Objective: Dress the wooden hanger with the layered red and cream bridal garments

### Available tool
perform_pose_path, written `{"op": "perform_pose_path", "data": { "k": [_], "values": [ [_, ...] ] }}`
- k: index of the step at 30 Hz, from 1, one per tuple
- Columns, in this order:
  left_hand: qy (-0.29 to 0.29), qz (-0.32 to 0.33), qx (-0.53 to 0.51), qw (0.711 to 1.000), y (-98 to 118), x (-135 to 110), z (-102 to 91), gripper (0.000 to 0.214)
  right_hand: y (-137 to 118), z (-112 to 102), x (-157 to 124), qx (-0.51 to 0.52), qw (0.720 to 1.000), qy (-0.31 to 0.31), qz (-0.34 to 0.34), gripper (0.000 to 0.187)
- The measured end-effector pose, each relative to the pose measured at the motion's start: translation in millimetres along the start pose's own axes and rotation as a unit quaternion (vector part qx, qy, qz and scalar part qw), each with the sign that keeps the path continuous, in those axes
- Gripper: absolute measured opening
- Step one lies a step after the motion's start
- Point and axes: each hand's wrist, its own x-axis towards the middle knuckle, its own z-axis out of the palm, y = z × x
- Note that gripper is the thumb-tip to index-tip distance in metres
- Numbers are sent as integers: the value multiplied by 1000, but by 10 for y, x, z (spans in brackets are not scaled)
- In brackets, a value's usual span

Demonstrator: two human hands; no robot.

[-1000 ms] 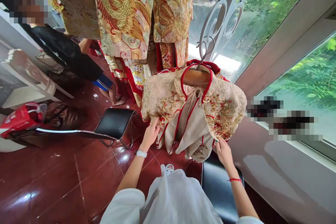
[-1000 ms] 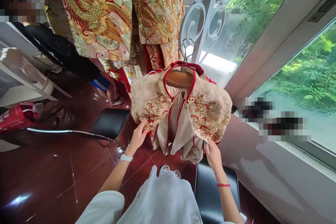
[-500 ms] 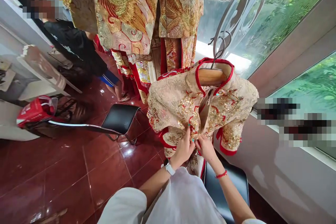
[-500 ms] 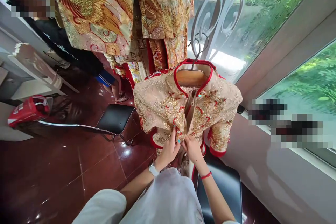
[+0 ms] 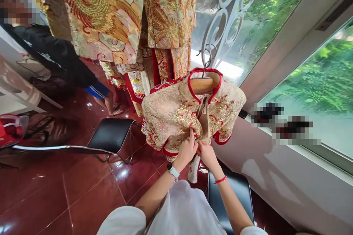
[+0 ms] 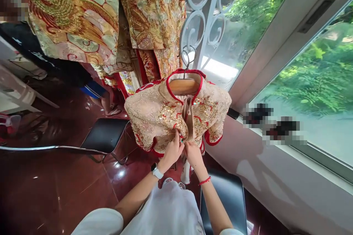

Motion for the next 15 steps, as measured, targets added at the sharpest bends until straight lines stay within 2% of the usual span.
{"op": "perform_pose_path", "data": {
  "k": [5, 8, 10, 12, 13, 14, 15],
  "values": [
    [-12, 4, 10, 1000, 11, 186, -184, 90, -147, -15, 281, -14, 999, -48, 8, 22],
    [-3, -17, 11, 1000, 26, 310, -207, 102, -190, 15, 411, -11, 999, -51, 8, 21],
    [6, -38, 13, 999, 11, 360, -181, 97, -170, -18, 391, -5, 999, -51, -6, 20],
    [11, -40, 12, 999, -28, 373, -146, 85, -77, -148, 291, 16, 999, -45, -25, 20],
    [12, -34, 10, 999, -51, 366, -130, 81, 4, -259, 227, 43, 999, -21, -27, 20],
    [11, -27, 9, 1000, -74, 355, -117, 79, 109, -402, 168, 79, 996, 33, -20, 20],
    [11, -21, 8, 1000, -93, 340, -108, 79, 235, -574, 122, 123, 985, 119, -1, 20]
  ]
}}
